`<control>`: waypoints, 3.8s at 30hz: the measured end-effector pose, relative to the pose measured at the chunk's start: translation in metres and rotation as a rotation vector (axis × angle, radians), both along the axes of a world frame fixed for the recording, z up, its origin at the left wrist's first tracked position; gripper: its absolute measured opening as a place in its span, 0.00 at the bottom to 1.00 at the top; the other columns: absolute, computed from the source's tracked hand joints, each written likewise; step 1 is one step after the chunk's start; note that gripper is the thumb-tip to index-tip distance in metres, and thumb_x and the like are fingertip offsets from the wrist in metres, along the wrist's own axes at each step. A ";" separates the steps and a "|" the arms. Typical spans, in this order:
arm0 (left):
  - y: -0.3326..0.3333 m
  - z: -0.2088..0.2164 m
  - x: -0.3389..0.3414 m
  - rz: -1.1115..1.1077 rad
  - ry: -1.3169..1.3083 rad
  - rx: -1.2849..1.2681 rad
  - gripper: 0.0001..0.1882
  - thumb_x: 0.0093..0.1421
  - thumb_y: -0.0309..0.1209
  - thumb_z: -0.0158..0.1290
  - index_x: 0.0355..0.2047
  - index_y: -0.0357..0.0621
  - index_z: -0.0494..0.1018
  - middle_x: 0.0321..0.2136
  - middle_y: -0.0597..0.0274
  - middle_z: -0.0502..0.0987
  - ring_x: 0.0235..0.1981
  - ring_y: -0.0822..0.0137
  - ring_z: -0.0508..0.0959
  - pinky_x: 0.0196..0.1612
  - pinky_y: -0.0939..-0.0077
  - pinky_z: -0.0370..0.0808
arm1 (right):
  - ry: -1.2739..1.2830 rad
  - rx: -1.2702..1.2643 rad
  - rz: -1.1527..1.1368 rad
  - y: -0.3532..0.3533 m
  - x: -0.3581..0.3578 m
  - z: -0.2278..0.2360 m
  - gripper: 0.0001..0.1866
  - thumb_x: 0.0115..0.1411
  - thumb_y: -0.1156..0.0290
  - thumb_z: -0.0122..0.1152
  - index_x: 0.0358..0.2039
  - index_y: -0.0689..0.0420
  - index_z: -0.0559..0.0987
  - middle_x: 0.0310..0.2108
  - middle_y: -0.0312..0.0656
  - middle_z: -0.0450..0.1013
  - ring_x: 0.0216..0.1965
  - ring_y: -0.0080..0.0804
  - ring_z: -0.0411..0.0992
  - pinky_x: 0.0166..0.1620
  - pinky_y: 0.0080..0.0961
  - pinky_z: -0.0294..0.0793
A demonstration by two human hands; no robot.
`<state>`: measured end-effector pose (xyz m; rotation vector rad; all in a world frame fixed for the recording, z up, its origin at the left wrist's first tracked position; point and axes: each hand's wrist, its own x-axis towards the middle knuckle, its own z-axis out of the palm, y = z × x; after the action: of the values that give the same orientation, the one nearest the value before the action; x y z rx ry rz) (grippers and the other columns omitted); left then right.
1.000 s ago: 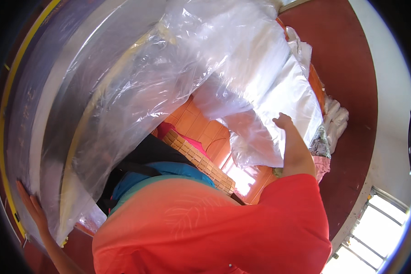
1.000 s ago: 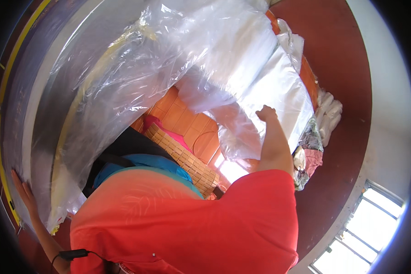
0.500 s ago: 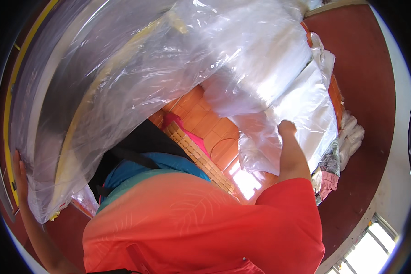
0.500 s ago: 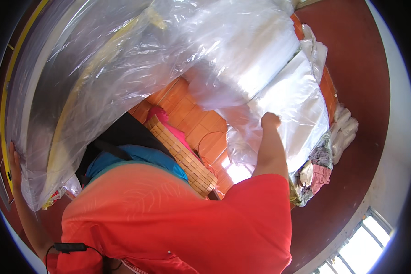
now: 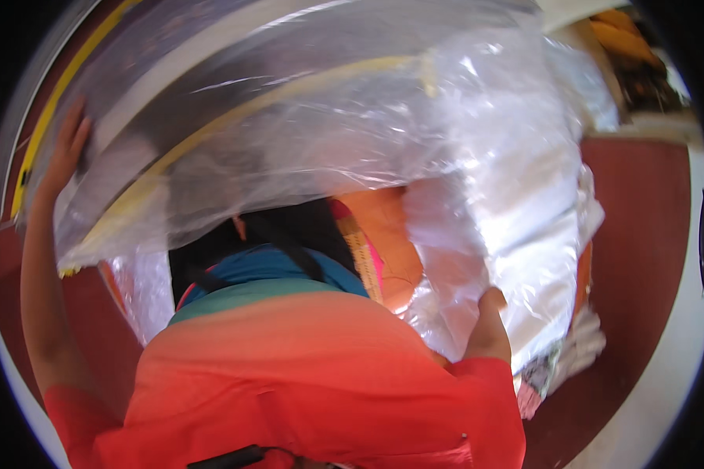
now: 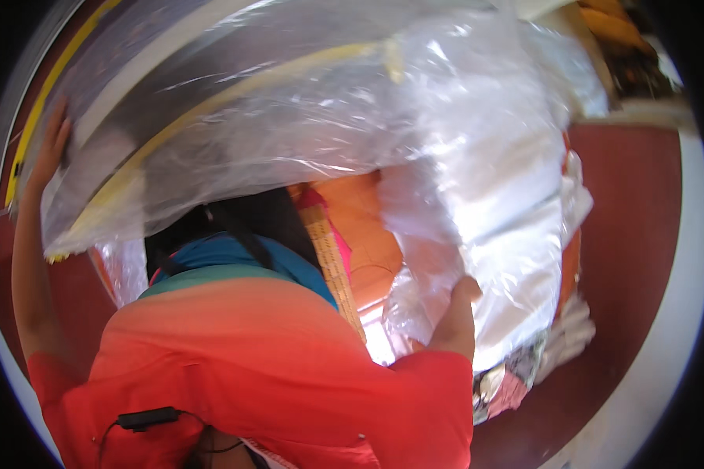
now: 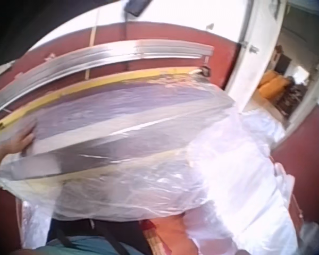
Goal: The person wraps a large, flat rectangular object with a clear plastic sheet. They repeatedly pull the plastic over the object, smooth it down, and adjust the edges to ensure full coverage. The object appears to be a framed picture or artwork with Chinese characters visible through the plastic.
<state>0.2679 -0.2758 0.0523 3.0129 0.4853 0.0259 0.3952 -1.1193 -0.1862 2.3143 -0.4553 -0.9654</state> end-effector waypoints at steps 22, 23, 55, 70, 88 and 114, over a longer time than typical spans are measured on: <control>-0.270 0.053 0.129 -0.825 0.093 -1.527 0.33 0.46 0.44 0.52 0.49 0.40 0.57 0.39 0.52 0.68 0.41 0.62 0.67 0.43 0.72 0.63 | 0.107 1.693 0.973 0.450 0.078 0.394 0.07 0.55 0.73 0.43 0.28 0.57 0.72 0.10 0.36 0.60 0.13 0.20 0.61 0.19 0.18 0.61; -0.277 0.056 0.122 -0.922 0.354 -1.611 0.31 0.46 0.44 0.52 0.47 0.40 0.60 0.34 0.52 0.70 0.36 0.62 0.70 0.39 0.70 0.65 | -0.193 1.677 1.135 0.466 0.087 0.416 0.10 0.57 0.69 0.41 0.28 0.56 0.73 0.10 0.30 0.57 0.13 0.15 0.56 0.17 0.14 0.54; 0.074 0.054 -0.220 0.569 -0.498 -0.029 0.18 0.52 0.40 0.46 0.42 0.46 0.65 0.39 0.57 0.68 0.43 0.62 0.66 0.46 0.65 0.61 | -0.513 1.479 1.374 0.725 0.085 0.265 0.08 0.51 0.68 0.51 0.21 0.56 0.66 0.11 0.40 0.63 0.13 0.36 0.64 0.18 0.28 0.60; 0.129 0.024 -0.179 0.806 -0.272 0.012 0.15 0.53 0.40 0.43 0.38 0.47 0.67 0.40 0.56 0.67 0.44 0.58 0.65 0.47 0.63 0.59 | -0.500 1.481 1.232 0.660 0.104 0.263 0.07 0.52 0.71 0.51 0.21 0.59 0.67 0.09 0.37 0.59 0.12 0.22 0.55 0.17 0.20 0.53; 0.230 0.015 -0.183 1.252 -0.567 -0.983 0.16 0.50 0.40 0.46 0.21 0.38 0.72 0.21 0.58 0.73 0.18 0.68 0.72 0.23 0.70 0.71 | -0.500 1.537 1.244 0.656 0.109 0.263 0.07 0.49 0.71 0.55 0.20 0.58 0.68 0.11 0.37 0.62 0.11 0.22 0.58 0.17 0.18 0.56; 0.276 -0.069 -0.342 1.135 -0.144 0.380 0.16 0.56 0.40 0.36 0.37 0.42 0.67 0.35 0.51 0.70 0.37 0.52 0.70 0.37 0.64 0.66 | -0.590 0.920 1.267 0.473 0.246 0.255 0.30 0.52 0.57 0.41 0.54 0.57 0.52 0.56 0.43 0.47 0.58 0.42 0.41 0.56 0.41 0.37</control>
<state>-0.0743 0.0006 -0.0166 2.5280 2.2454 0.4333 0.6414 -0.6464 0.0692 2.8021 1.3978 0.2486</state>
